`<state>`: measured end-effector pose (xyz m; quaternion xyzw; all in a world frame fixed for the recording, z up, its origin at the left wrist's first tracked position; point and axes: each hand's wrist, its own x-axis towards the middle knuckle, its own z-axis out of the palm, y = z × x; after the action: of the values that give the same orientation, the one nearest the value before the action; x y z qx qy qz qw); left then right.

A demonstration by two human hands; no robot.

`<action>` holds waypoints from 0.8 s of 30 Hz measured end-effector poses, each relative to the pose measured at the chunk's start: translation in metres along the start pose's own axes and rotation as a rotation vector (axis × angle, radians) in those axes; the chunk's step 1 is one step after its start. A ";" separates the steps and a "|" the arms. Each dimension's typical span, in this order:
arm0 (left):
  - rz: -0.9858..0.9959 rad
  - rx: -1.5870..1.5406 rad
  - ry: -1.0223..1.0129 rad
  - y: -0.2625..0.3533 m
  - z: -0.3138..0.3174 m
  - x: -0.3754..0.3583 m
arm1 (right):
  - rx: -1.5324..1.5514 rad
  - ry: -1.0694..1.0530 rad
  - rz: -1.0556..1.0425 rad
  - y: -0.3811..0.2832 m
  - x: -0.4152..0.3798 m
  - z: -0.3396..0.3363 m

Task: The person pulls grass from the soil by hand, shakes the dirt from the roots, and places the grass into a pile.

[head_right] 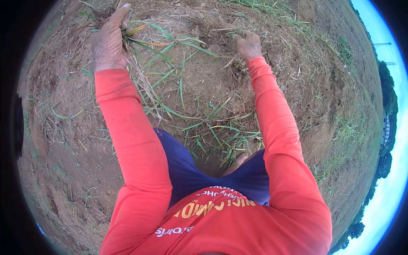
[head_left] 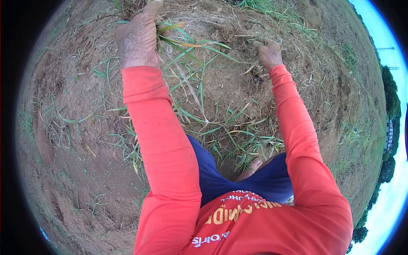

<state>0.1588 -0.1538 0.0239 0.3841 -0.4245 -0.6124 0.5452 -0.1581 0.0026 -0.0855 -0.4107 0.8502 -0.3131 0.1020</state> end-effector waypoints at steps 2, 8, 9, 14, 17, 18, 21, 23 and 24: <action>-0.014 -0.016 0.007 -0.006 0.005 0.000 | 0.213 -0.045 -0.009 0.007 0.008 -0.018; -0.010 0.020 0.013 -0.009 0.021 -0.004 | 0.651 -0.284 0.157 -0.005 0.017 -0.077; -0.008 0.019 0.012 -0.011 0.023 -0.005 | 0.578 -0.285 0.167 0.007 0.022 -0.077; -0.087 0.171 -0.102 -0.019 0.033 -0.012 | 0.575 -0.200 0.339 0.049 0.016 -0.063; -0.234 0.199 -0.198 -0.047 0.046 -0.018 | 0.859 -0.332 0.350 0.029 -0.010 -0.088; -0.295 0.197 -0.245 -0.057 0.053 -0.016 | 0.915 -0.341 0.329 0.026 -0.011 -0.090; -0.405 0.201 -0.406 -0.078 0.086 -0.043 | 1.032 -0.484 0.247 0.014 -0.014 -0.091; -0.526 -0.040 -0.494 -0.083 0.115 -0.068 | 1.216 -0.498 0.205 0.000 -0.023 -0.075; -0.596 -0.252 -0.552 -0.084 0.131 -0.085 | 1.311 -0.506 0.184 -0.011 -0.029 -0.065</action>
<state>0.0178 -0.0521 -0.0091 0.2417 -0.3467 -0.8703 0.2530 -0.1600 0.0489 -0.0305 -0.2513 0.4682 -0.6454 0.5487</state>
